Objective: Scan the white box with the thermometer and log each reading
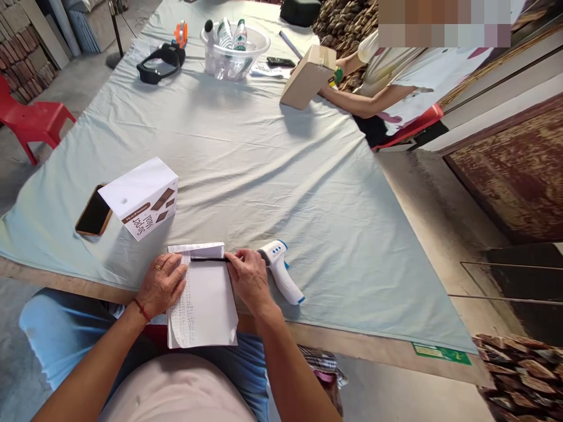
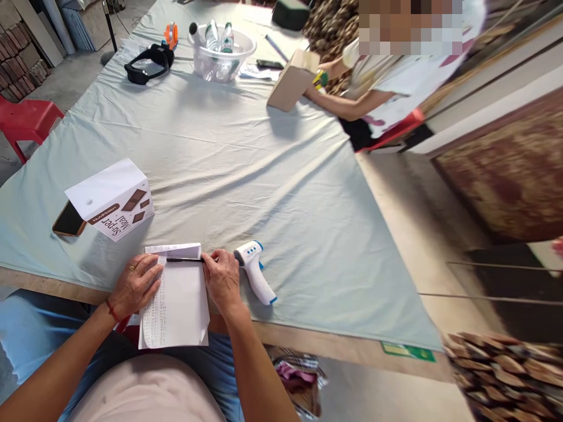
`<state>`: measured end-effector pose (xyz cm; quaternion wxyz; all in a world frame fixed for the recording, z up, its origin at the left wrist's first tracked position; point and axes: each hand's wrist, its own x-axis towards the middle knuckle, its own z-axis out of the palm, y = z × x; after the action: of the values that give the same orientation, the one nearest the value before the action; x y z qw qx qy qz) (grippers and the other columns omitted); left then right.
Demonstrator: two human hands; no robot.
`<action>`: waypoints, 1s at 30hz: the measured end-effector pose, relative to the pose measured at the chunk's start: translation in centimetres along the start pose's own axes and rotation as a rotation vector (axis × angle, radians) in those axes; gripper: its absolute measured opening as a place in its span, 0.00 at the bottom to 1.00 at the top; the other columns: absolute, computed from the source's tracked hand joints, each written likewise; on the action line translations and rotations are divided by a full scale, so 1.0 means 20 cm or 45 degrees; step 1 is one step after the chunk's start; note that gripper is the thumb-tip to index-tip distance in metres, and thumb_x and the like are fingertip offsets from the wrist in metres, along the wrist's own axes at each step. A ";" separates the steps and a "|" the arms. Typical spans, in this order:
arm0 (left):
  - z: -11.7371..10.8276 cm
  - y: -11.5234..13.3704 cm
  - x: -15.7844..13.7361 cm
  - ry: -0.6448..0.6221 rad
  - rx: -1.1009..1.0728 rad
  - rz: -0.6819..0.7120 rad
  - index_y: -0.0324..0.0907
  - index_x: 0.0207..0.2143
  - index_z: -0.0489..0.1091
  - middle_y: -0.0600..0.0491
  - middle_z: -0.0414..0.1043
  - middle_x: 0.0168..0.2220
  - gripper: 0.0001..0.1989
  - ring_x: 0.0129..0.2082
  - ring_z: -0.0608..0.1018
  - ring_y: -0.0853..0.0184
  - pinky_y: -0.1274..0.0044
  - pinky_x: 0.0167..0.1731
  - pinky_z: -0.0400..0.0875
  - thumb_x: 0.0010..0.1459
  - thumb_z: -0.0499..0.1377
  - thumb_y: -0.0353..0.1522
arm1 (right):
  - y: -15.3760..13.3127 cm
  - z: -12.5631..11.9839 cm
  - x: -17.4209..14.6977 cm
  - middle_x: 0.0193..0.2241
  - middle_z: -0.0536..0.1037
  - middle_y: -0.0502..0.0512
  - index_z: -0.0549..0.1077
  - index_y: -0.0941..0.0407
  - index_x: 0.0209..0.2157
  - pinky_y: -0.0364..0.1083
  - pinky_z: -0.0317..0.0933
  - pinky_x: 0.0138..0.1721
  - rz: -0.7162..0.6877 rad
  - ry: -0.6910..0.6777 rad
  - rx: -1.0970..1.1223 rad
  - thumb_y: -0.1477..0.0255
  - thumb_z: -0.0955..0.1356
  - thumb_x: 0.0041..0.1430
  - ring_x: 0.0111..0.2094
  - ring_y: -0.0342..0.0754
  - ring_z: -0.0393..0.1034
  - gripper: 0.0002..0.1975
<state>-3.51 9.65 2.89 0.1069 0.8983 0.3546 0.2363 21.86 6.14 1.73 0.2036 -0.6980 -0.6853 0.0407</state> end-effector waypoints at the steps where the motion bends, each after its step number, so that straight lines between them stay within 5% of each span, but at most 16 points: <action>1: 0.00 0.00 0.00 0.005 0.003 0.005 0.42 0.50 0.71 0.43 0.69 0.54 0.14 0.56 0.69 0.54 0.59 0.58 0.68 0.63 0.55 0.29 | 0.02 -0.01 0.01 0.35 0.74 0.59 0.80 0.52 0.41 0.50 0.57 0.39 -0.039 -0.021 -0.003 0.73 0.64 0.63 0.38 0.53 0.64 0.12; 5: 0.01 0.00 -0.01 0.045 0.012 0.027 0.41 0.49 0.70 0.44 0.69 0.51 0.12 0.54 0.69 0.56 0.61 0.57 0.68 0.63 0.55 0.30 | 0.09 -0.09 0.03 0.30 0.74 0.56 0.77 0.53 0.37 0.49 0.60 0.38 -0.112 0.012 0.276 0.70 0.64 0.65 0.34 0.50 0.67 0.10; 10: 0.00 0.00 -0.02 0.014 -0.005 0.073 0.42 0.51 0.70 0.45 0.69 0.49 0.14 0.53 0.69 0.56 0.61 0.57 0.67 0.64 0.54 0.31 | -0.04 -0.11 0.02 0.25 0.74 0.51 0.72 0.54 0.32 0.46 0.64 0.30 0.351 0.241 1.031 0.61 0.68 0.59 0.25 0.46 0.68 0.11; 14: -0.03 0.02 -0.01 -0.064 0.021 0.097 0.42 0.52 0.70 0.43 0.67 0.54 0.15 0.56 0.68 0.54 0.59 0.58 0.65 0.64 0.56 0.35 | -0.23 -0.03 0.02 0.24 0.76 0.51 0.74 0.54 0.33 0.47 0.65 0.29 0.474 0.114 1.384 0.61 0.67 0.58 0.25 0.47 0.71 0.11; 23: -0.03 0.03 0.00 -0.042 0.056 0.139 0.39 0.51 0.69 0.42 0.66 0.53 0.16 0.55 0.66 0.53 0.58 0.57 0.65 0.62 0.59 0.35 | -0.33 0.16 -0.02 0.20 0.71 0.46 0.71 0.53 0.28 0.43 0.63 0.26 0.247 0.243 1.073 0.71 0.66 0.52 0.20 0.43 0.64 0.02; 30: -0.03 0.03 0.01 -0.038 0.015 0.122 0.40 0.51 0.68 0.43 0.67 0.52 0.16 0.55 0.67 0.54 0.59 0.57 0.65 0.62 0.59 0.34 | -0.32 0.18 -0.03 0.19 0.70 0.45 0.71 0.53 0.27 0.42 0.62 0.24 0.111 0.272 0.926 0.73 0.65 0.55 0.19 0.42 0.64 0.04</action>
<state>-3.36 9.37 3.67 0.0953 0.9184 0.3108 0.2255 14.60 6.25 0.54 0.5063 -0.6091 -0.5707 0.2168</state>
